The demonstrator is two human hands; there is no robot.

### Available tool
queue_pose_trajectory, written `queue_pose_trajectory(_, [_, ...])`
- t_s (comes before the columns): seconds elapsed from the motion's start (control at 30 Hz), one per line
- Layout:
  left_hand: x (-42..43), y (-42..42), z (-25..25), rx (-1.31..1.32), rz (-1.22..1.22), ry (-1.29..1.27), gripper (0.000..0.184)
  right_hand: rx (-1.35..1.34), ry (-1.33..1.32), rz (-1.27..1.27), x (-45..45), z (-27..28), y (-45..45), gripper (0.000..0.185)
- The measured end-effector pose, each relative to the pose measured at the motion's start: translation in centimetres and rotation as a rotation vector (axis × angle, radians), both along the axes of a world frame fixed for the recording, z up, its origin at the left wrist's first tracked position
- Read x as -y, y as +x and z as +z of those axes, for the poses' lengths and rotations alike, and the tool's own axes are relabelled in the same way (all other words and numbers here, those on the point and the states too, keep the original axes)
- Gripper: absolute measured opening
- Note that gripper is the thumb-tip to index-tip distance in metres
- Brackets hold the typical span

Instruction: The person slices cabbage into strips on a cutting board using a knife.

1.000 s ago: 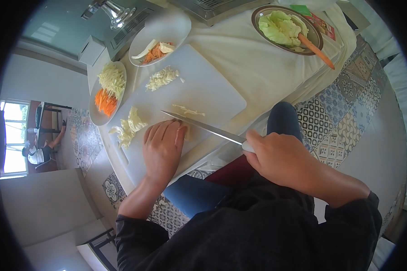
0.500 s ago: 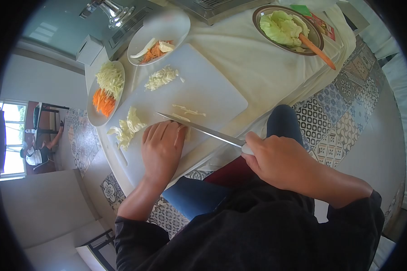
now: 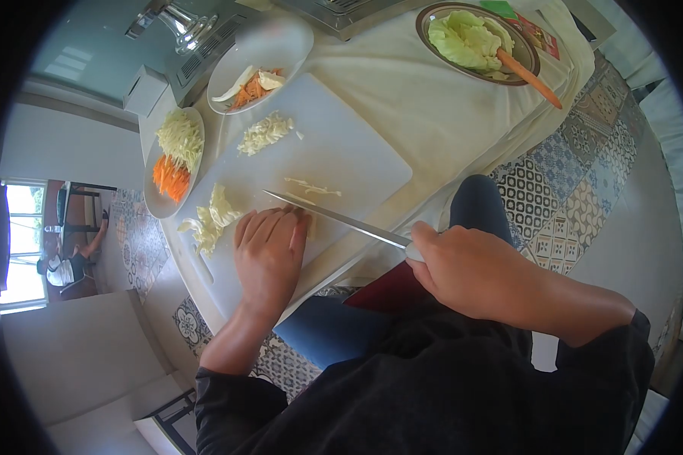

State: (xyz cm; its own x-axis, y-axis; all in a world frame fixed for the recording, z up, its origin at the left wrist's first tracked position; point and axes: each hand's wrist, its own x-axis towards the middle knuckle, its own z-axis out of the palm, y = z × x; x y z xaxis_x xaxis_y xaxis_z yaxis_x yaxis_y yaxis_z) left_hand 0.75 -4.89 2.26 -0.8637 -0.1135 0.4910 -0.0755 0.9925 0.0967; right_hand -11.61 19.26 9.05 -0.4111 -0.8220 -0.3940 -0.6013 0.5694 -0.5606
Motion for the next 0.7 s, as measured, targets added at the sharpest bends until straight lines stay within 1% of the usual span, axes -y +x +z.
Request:
queue_pose_trajectory(0.13, [0.0,-0.1,0.0,0.002,-0.014,0.012,0.009,0.072,0.079,-0.018,0.4,0.8,-0.2,0.026])
queue_pose_trajectory(0.5, [-0.1,-0.1,-0.2,-0.007,-0.020,-0.011,0.008,0.092,-0.010,0.010,4.0,-1.1,-0.9,0.026])
queue_pose_trajectory(0.63, [0.0,0.1,-0.1,0.010,-0.009,-0.020,0.008,0.052,-0.037,0.013,2.8,-2.2,-0.4,0.026])
queue_pose_trajectory(0.7, [0.1,0.1,-0.1,0.013,-0.003,0.008,0.008,0.059,0.035,-0.023,1.1,-1.0,-0.1,0.026])
